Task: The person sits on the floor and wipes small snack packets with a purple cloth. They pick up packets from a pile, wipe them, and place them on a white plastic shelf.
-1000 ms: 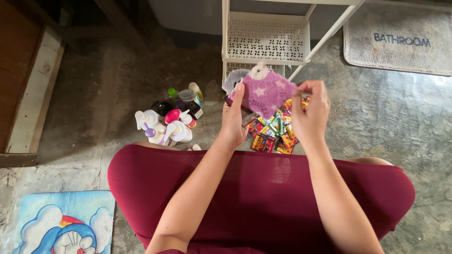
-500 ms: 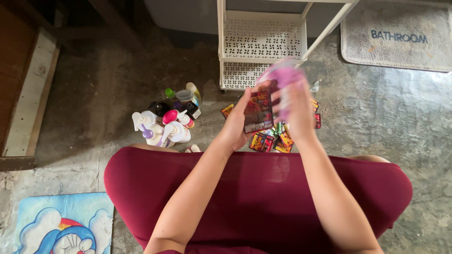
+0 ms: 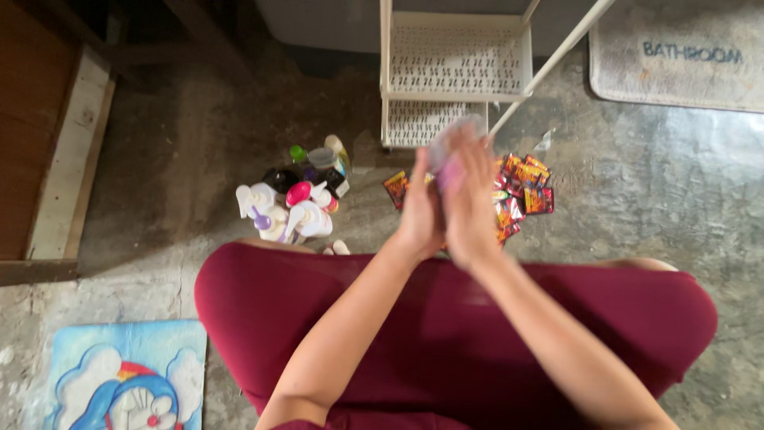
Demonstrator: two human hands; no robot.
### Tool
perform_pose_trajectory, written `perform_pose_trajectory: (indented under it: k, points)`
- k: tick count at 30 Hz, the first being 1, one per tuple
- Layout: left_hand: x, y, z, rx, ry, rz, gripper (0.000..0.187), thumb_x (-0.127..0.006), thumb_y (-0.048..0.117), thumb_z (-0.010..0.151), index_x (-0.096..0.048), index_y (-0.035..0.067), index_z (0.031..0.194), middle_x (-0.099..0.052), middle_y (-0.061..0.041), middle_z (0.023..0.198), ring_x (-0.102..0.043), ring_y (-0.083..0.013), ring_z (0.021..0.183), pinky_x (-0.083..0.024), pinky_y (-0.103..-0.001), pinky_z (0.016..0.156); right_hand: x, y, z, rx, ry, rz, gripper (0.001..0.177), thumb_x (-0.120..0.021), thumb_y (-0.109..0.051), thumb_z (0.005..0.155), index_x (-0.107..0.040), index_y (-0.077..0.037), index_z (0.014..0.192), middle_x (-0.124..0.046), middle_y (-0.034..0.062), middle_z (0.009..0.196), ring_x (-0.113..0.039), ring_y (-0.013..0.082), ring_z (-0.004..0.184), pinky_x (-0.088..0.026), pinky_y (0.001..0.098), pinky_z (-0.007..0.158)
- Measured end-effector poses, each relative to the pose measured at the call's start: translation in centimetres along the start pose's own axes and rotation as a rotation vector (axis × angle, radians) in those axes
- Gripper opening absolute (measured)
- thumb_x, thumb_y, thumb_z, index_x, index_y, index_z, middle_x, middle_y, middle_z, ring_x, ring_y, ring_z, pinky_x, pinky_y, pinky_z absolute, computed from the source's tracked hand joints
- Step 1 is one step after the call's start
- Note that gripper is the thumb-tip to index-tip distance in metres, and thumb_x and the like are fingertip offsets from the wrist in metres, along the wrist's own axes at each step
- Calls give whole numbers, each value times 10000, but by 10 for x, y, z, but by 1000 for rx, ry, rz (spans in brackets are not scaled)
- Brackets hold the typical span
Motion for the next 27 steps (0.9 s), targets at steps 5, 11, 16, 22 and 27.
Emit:
perform_pose_trajectory:
  k: [5, 11, 16, 22, 27]
  points:
    - [5, 17, -4, -42, 36, -85, 919, -270, 748, 993, -342, 63, 1601, -439, -112, 1606, -411, -279, 1488, -312, -430, 1236, -19, 0, -15, 144, -31, -26, 567, -293, -414, 1125, -459, -114, 1578, -316, 143, 1701, -169, 383, 1620, -42, 541, 1306]
    - [-13, 21, -12, -23, 20, -360, 791, -262, 645, 1034, -439, 68, 1545, -512, -98, 1552, -472, -279, 1437, -329, -420, 1213, -21, 71, 22, -344, 198, 1042, 541, -427, -406, 1185, -474, 11, 1526, -508, 134, 1469, -413, 272, 1322, -306, 434, 1203]
    - [16, 26, -2, -157, 136, -381, 653, -288, 465, 1004, -454, 101, 1520, -544, -91, 1501, -472, -272, 1411, -356, -460, 1176, -7, 80, 19, -879, 241, 1563, 559, -394, -513, 1000, -589, -117, 1344, -683, 47, 1314, -636, 224, 1231, -478, 409, 1068]
    - [33, 16, 17, -408, 239, 46, 518, -383, 244, 1044, -390, 199, 1560, -551, -14, 1342, -466, -210, 1273, -390, -375, 1121, -37, 49, -23, -680, -73, 1198, 454, -582, -332, 1017, -536, -106, 1408, -662, 17, 1228, -629, 145, 1105, -521, 324, 873]
    - [36, 27, 27, -388, 376, 468, 464, -616, 142, 978, -517, 92, 1429, -681, -40, 1153, -633, -112, 1020, -527, -261, 886, -11, 52, -1, -632, 41, 1041, 408, -675, -188, 1054, -589, -76, 1437, -703, 94, 985, -612, 183, 756, -465, 329, 584]
Point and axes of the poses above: each hand's wrist, its own z-axis towards the middle knuckle, its own x-axis out of the back of the hand, y = z × x, the point moved 4 cm from there along z, towards the middle knuckle
